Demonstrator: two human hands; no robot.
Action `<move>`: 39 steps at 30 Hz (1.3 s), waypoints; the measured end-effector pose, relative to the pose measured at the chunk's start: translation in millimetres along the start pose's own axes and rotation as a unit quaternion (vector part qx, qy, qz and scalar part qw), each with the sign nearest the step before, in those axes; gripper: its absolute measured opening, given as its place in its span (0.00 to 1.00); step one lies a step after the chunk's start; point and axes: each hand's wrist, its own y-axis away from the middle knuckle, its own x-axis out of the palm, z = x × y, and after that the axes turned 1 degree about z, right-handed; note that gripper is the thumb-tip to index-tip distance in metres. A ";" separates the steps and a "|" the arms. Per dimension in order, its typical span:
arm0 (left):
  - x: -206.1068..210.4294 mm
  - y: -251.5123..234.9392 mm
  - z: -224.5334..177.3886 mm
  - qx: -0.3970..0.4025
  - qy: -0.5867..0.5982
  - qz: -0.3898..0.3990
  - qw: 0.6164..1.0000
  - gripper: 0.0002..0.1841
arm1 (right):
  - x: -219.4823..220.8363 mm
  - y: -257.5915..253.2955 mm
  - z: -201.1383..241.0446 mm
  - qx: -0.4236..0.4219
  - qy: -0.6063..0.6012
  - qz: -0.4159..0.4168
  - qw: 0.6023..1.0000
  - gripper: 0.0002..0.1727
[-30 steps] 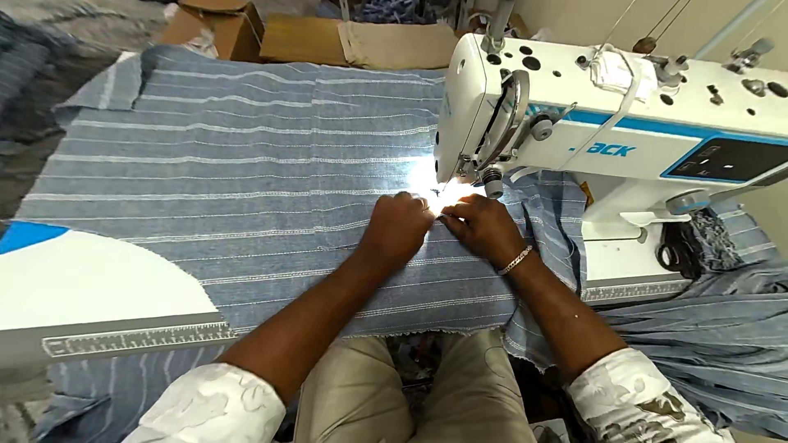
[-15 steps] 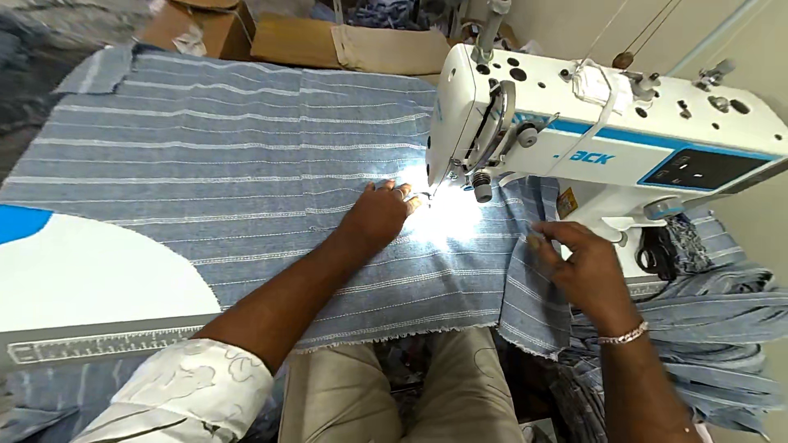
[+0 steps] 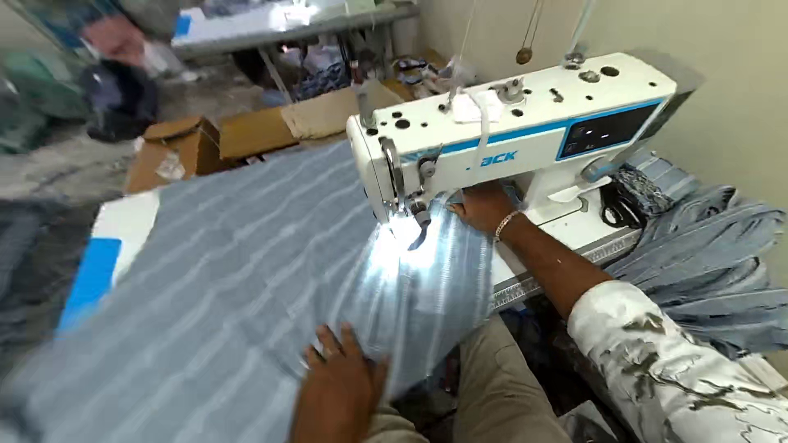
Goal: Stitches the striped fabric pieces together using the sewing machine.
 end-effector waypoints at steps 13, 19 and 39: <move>12.5 -127.4 181.8 0.018 0.049 -0.233 0.971 0.49 | 73.5 257.9 30.8 0.234 -0.545 0.091 0.800 0.41; 33.3 -71.8 193.9 -0.120 0.086 -0.229 0.962 0.57 | 64.3 252.3 3.9 0.233 -0.461 0.093 0.851 0.25; -15.5 -74.5 105.4 0.049 0.179 -0.252 0.950 0.23 | 7.1 157.6 172.8 0.134 -0.298 0.082 0.941 0.22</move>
